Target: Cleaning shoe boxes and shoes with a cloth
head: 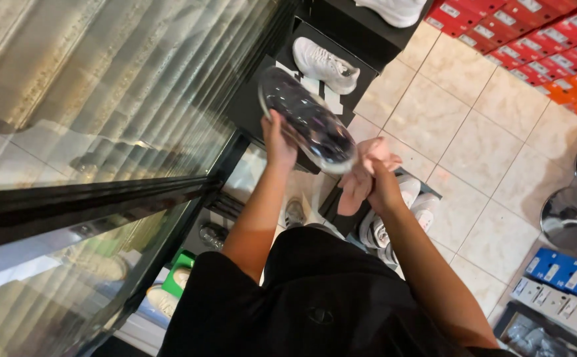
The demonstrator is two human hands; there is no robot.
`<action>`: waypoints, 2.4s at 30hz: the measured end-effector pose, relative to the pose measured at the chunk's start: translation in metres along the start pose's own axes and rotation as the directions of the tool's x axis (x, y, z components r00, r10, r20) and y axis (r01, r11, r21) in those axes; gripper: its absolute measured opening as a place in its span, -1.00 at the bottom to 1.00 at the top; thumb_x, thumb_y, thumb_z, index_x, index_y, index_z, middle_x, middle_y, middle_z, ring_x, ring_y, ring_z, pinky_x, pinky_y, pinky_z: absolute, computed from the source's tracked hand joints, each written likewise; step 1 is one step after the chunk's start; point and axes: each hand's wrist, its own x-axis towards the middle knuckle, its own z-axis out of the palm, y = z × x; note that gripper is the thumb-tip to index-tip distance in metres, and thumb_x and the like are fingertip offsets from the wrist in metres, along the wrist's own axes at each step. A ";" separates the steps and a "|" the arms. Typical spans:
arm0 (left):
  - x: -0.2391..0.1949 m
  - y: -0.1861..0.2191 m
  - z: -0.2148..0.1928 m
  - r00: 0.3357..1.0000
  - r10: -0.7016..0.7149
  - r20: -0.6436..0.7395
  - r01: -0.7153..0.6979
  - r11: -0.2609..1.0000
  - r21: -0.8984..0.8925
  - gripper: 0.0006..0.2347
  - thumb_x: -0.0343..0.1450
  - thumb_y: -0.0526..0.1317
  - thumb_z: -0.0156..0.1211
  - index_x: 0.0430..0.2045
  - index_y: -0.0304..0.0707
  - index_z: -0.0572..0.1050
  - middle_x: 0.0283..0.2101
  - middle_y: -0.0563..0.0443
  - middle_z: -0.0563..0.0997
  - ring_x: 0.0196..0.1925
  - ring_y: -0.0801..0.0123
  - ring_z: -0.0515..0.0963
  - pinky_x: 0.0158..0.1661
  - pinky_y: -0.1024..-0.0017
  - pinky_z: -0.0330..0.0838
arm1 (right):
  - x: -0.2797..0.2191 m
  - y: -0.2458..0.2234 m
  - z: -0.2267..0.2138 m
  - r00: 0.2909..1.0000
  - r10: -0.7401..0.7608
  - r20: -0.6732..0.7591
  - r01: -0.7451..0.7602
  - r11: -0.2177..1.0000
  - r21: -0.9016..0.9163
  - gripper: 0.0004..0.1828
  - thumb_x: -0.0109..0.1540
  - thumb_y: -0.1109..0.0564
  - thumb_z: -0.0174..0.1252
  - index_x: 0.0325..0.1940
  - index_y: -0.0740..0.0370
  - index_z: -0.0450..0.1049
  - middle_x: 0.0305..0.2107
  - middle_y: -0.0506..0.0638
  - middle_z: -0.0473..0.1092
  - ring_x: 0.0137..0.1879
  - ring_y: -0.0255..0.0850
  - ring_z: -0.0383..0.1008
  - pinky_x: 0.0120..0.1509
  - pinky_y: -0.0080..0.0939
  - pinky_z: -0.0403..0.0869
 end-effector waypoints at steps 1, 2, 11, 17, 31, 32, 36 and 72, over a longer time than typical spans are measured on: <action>0.001 0.009 0.004 1.000 0.005 -0.028 -0.006 1.000 -0.021 -0.75 0.44 0.14 0.22 -0.28 0.19 0.31 -0.44 0.22 0.32 -0.57 0.41 0.44 -0.60 0.35 0.48 | -0.020 -0.009 0.017 0.998 0.032 0.053 -0.025 0.992 -0.122 -0.47 0.27 0.02 0.29 0.17 0.44 0.39 -0.10 0.33 0.51 -0.01 0.14 0.60 0.06 0.28 0.56; 0.002 0.018 0.008 0.998 0.010 -0.055 -0.012 0.999 -0.042 -0.74 0.42 0.16 0.22 -0.32 0.24 0.29 -0.40 0.30 0.35 -0.47 0.49 0.44 -0.48 0.49 0.44 | -0.039 -0.019 0.033 0.992 0.069 0.102 -0.043 0.969 -0.242 -0.41 0.26 0.05 0.26 0.24 0.50 0.32 -0.08 0.36 0.48 -0.02 0.16 0.58 0.03 0.24 0.56; 0.076 -0.038 -0.044 0.992 0.062 -0.111 -0.089 0.964 -0.252 -0.63 0.48 -0.07 0.32 0.00 0.08 0.20 -0.13 0.05 0.43 -0.19 0.39 0.56 -0.17 0.47 0.55 | -0.021 -0.004 0.066 0.976 0.143 0.163 -0.054 0.889 -0.454 -0.27 0.17 0.02 0.36 0.27 0.46 0.26 -0.14 0.37 0.48 -0.11 0.20 0.59 -0.14 0.33 0.56; 0.074 -0.035 -0.035 0.986 0.140 -0.088 -0.141 0.990 -0.011 -0.67 0.48 -0.05 0.29 -0.03 0.05 0.24 -0.14 0.10 0.38 -0.17 0.46 0.50 -0.21 0.45 0.53 | -0.021 -0.007 0.098 0.967 0.164 0.196 -0.057 0.887 -0.458 -0.52 0.16 0.04 0.35 0.04 0.34 0.40 -0.52 0.08 0.41 -0.59 -0.15 0.42 -0.64 -0.20 0.32; 0.112 -0.037 -0.097 0.881 0.468 0.075 -0.343 0.519 0.783 -0.44 0.51 -0.17 0.25 0.39 -0.34 0.19 0.32 -0.54 0.14 0.38 -0.34 0.29 0.36 0.02 0.28 | -0.027 -0.006 0.120 0.968 0.105 0.229 0.016 0.881 -0.473 -0.69 0.16 0.09 0.33 -0.11 0.26 0.45 -0.53 -0.02 0.39 -0.56 -0.29 0.36 -0.59 -0.37 0.22; 0.113 -0.040 -0.095 0.871 0.482 0.098 -0.380 0.533 0.756 -0.42 0.50 -0.20 0.26 0.41 -0.31 0.17 0.32 -0.55 0.13 0.41 -0.37 0.23 0.40 0.04 0.22 | -0.021 -0.001 0.116 0.970 0.096 0.222 0.019 0.884 -0.466 -0.69 0.16 0.10 0.33 -0.11 0.27 0.46 -0.51 -0.02 0.41 -0.55 -0.30 0.38 -0.58 -0.39 0.24; 0.119 -0.045 -0.108 0.819 0.542 0.189 -0.469 0.443 0.764 -0.48 0.52 -0.21 0.25 0.36 -0.39 0.24 0.28 -0.58 0.27 0.38 -0.36 0.26 0.36 0.02 0.23 | -0.044 -0.034 0.092 0.986 0.081 0.146 -0.016 0.916 -0.400 -0.64 0.12 0.11 0.36 -0.10 0.31 0.46 -0.51 0.01 0.42 -0.55 -0.25 0.38 -0.58 -0.34 0.25; -0.248 -0.440 -0.061 0.730 -0.662 0.169 -0.550 -0.423 0.720 -0.33 0.35 0.04 0.25 0.39 -0.08 0.22 0.48 -0.37 0.09 0.49 -0.40 0.10 0.35 -0.22 0.15 | -0.110 -0.016 -0.436 0.943 0.092 -0.321 -0.056 0.991 0.119 -0.37 0.21 0.13 0.39 0.23 0.49 0.30 -0.22 0.30 0.49 -0.24 0.12 0.65 -0.29 0.13 0.61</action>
